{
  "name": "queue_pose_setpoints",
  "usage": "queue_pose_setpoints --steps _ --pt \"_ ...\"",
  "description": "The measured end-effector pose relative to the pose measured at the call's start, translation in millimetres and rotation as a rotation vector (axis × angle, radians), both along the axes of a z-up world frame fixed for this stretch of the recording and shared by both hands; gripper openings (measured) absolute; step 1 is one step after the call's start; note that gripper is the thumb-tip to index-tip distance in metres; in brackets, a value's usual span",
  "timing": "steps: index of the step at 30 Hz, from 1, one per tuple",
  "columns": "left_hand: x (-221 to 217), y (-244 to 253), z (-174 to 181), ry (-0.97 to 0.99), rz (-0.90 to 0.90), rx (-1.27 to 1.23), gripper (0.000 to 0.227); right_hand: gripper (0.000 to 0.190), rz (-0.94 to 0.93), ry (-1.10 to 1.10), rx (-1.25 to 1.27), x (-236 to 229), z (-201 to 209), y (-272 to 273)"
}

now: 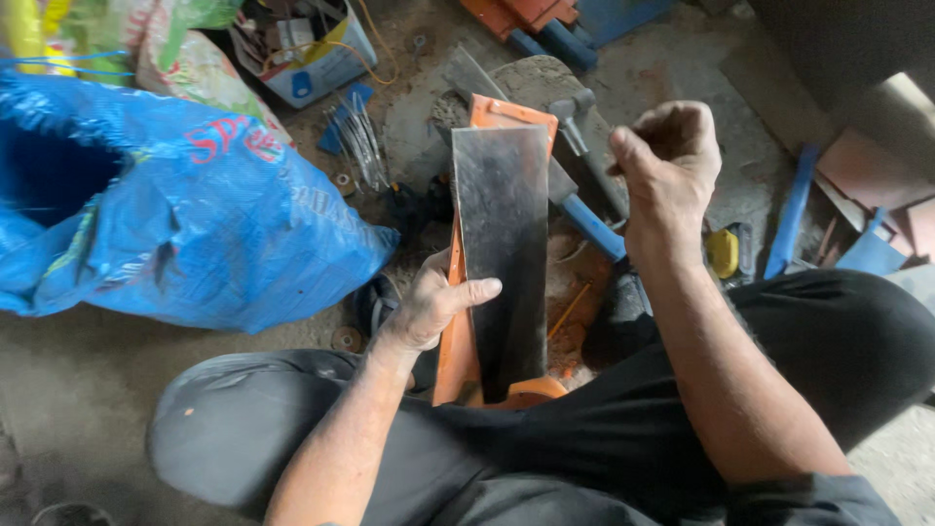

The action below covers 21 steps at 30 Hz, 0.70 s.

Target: The person files a rectangular metal piece using a hand file, then uses a clamp to secure it to an orange board. The person continues filing the clamped piece and finishes by using an angle grinder to smooth the metal surface.

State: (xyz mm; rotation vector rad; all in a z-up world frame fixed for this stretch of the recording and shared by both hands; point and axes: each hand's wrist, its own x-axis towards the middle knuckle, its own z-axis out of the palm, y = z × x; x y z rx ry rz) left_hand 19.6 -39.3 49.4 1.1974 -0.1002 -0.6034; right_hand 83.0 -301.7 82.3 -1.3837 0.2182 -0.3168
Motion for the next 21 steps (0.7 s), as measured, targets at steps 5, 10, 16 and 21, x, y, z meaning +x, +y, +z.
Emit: queue_pose_setpoints --steps 5,10,16,21 --pt "14 9 7 0.032 0.203 -0.101 0.044 0.019 0.361 0.287 0.025 -27 -23 20" --pt "26 20 9 0.009 0.337 -0.107 0.045 0.020 0.630 0.510 -0.194 -50 -44 41" --pt "24 17 12 0.026 0.381 -0.111 0.043 0.021 0.707 0.366 -0.111 -55 -52 52" --pt "20 17 13 -0.002 0.353 -0.126 0.037 0.018 0.701 0.335 -0.083 -57 -47 54"
